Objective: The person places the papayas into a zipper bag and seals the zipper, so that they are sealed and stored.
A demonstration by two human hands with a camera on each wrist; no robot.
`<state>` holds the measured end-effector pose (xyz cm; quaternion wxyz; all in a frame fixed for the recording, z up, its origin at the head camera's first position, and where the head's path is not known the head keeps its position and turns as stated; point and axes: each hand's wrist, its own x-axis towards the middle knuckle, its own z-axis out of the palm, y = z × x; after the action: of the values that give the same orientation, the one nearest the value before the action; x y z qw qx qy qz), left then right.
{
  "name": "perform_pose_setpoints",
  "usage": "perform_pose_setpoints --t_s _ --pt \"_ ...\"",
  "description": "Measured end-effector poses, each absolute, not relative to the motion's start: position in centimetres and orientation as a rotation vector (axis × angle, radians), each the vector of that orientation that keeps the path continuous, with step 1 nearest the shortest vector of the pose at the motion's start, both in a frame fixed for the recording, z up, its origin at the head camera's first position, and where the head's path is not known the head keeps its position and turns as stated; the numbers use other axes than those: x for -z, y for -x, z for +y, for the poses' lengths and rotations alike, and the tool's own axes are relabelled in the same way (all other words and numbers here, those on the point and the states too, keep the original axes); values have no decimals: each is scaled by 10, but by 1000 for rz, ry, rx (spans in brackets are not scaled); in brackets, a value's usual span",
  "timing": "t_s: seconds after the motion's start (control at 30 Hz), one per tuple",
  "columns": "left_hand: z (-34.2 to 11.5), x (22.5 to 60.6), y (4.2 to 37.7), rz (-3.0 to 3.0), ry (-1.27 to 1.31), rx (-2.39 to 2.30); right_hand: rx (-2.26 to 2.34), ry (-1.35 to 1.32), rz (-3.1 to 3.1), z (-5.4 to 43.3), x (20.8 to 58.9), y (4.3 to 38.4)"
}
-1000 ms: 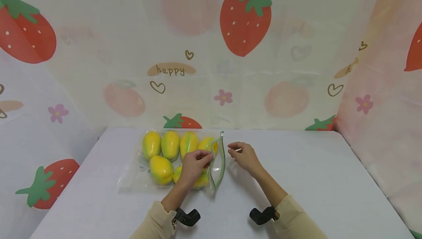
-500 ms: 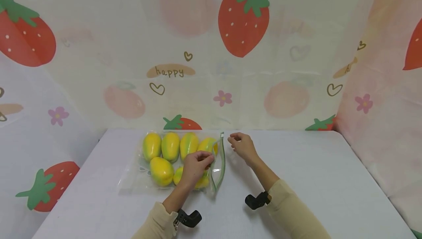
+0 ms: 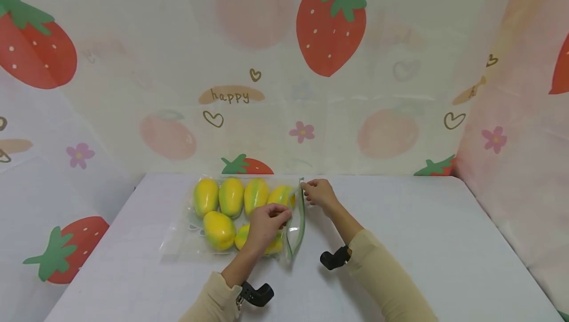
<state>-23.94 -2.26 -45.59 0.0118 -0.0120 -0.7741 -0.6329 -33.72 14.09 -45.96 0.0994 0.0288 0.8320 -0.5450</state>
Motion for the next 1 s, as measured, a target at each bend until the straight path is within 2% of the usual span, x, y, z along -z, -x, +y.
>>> perform_pose_setpoints --t_s 0.37,1.0 --pt "-18 460 238 -2540 94 1709 1746 -136 2419 132 463 351" --pt "0 464 225 -2905 330 739 1815 -254 2357 129 468 369"
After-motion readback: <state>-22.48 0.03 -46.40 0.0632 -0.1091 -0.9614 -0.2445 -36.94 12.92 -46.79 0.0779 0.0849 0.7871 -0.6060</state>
